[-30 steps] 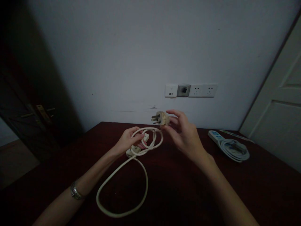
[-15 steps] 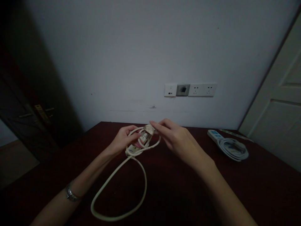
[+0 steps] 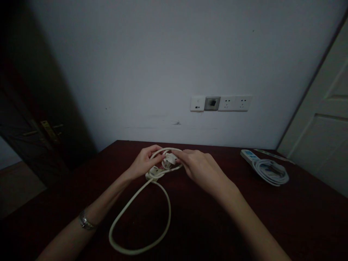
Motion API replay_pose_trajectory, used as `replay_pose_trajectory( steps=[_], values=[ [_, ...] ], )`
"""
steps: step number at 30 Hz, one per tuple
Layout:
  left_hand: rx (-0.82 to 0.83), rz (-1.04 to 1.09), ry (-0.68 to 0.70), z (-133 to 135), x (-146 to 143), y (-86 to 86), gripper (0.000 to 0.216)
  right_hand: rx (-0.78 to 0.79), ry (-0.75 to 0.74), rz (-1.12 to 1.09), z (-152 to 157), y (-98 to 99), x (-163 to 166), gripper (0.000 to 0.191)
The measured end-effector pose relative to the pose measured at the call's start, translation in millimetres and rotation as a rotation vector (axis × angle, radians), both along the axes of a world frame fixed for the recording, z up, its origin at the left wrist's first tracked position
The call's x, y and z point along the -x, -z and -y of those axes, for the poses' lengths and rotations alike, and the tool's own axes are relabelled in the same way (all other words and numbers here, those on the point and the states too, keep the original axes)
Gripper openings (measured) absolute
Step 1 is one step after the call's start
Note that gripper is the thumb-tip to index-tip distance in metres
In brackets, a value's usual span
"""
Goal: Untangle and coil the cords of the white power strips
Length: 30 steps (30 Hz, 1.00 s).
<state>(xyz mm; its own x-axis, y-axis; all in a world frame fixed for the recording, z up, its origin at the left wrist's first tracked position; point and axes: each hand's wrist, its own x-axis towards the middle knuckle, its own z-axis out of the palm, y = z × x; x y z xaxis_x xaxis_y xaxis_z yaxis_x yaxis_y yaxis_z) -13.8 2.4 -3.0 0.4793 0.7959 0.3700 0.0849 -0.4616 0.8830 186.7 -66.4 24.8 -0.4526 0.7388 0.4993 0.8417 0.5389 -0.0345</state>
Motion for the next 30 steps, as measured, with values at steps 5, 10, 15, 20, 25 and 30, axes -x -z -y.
replay_pose_trajectory(
  steps=[5,10,15,20,25,30],
  values=[
    [-0.085,-0.079,-0.01,6,-2,-1.3,0.019,-0.043,0.038,0.011,1,0.5,-2,0.038],
    [-0.195,-0.148,-0.036,10,-1,-2.9,0.019,-0.047,0.2,0.046,2,6.1,1,0.043],
    [-0.396,-0.273,-0.097,18,-1,-6.7,0.02,-0.042,0.263,0.087,-1,9.1,5,0.045],
    [-0.51,-0.431,-0.135,25,-1,-6.9,0.022,-0.058,0.325,0.09,-2,11.1,13,0.044],
    [-0.584,-0.46,-0.22,30,-5,-2.8,0.021,-0.075,0.36,0.075,-1,15.2,23,0.043],
    [-0.671,-0.458,-0.287,38,-14,5.3,0.028,-0.145,0.29,-0.072,-1,20.9,33,0.042]
  ],
)
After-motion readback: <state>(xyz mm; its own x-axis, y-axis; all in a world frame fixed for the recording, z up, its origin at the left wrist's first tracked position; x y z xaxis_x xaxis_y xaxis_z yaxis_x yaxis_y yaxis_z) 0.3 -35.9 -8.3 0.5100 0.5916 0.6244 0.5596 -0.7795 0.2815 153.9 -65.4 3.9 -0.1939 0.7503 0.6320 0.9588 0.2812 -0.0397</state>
